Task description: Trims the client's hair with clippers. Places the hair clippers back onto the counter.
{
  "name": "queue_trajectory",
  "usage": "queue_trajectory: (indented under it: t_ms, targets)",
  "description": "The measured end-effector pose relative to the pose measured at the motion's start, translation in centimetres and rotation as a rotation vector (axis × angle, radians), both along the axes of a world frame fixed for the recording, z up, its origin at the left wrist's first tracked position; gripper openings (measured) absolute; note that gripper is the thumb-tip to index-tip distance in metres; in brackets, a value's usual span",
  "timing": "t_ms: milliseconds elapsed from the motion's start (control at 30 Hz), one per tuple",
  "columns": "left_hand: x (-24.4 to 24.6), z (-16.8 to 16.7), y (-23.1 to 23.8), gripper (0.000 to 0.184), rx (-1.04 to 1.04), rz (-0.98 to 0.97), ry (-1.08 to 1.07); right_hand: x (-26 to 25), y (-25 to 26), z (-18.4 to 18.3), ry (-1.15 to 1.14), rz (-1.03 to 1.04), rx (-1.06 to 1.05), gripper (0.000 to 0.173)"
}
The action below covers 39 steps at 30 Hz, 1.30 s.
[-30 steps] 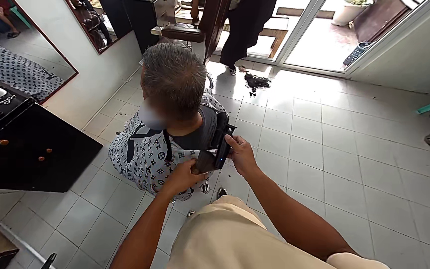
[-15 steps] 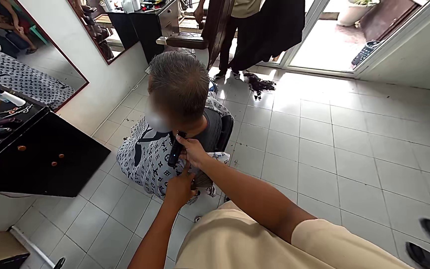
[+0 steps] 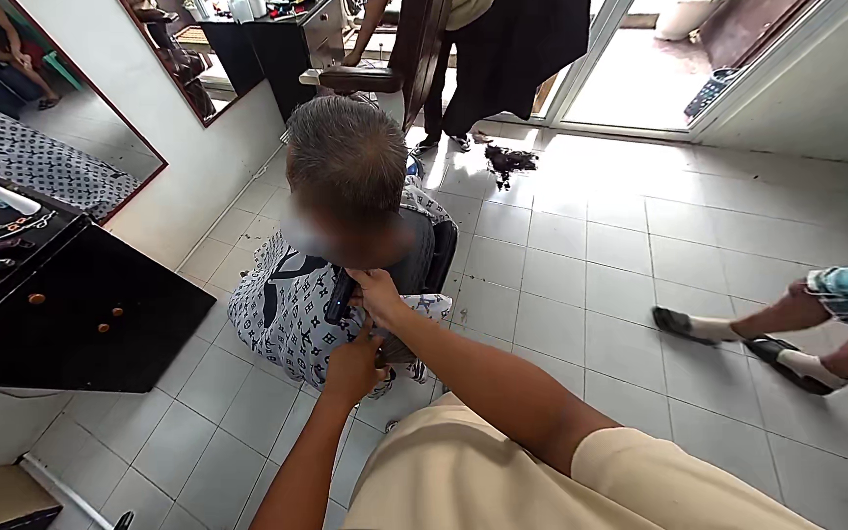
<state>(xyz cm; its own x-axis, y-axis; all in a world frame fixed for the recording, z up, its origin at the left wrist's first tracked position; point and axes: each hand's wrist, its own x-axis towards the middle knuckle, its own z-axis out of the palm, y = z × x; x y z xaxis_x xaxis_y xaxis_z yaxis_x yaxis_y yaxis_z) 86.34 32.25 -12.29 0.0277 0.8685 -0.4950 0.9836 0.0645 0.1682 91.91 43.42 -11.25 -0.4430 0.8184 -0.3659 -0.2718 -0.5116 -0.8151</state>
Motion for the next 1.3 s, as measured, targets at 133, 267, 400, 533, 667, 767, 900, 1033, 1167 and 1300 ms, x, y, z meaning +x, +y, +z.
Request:
queue_trajectory:
  t_ms: [133,267,400,533,667,767,900,1033,1167,1300]
  targets:
    - [-0.1,0.1,0.1,0.052,0.002,0.001,-0.002,0.1,-0.2,0.1,0.035,-0.017,0.046,0.033]
    - [-0.1,-0.1,0.1,0.052,0.003,0.010,-0.007,0.6,-0.1,-0.1,-0.030,0.016,0.082,0.036]
    - [-0.2,-0.3,-0.1,0.053,0.017,0.030,-0.022,3.5,0.7,0.0,-0.262,0.165,0.182,0.038]
    - [0.0,-0.1,0.3,0.055,-0.022,0.026,-0.002,5.1,2.3,-0.7,-0.273,0.132,0.070,0.042]
    - [0.2,-0.1,0.3,0.053,-0.031,0.035,0.000,5.4,2.6,-1.2,-0.236,0.104,0.190,0.037]
    - [0.1,0.0,0.5,0.054,-0.035,0.046,0.006,5.9,2.9,-1.3,-0.285,0.136,0.216,0.037]
    - [0.2,-0.6,0.4,0.053,-0.011,0.020,0.012,7.0,3.6,-1.8,-0.232,0.199,0.338,0.033]
    - [-2.2,-3.5,-2.0,0.046,0.714,-0.038,-0.355,12.7,4.4,-1.4,-0.234,0.294,0.439,0.024]
    - [1.2,0.0,2.2,0.036,0.864,0.783,-1.133,18.9,7.3,-1.6,-0.180,0.108,0.242,0.020]
    - [4.8,3.2,7.5,0.031,0.066,0.807,-1.380,20.9,13.2,-2.2,-0.107,0.082,0.188,0.022]
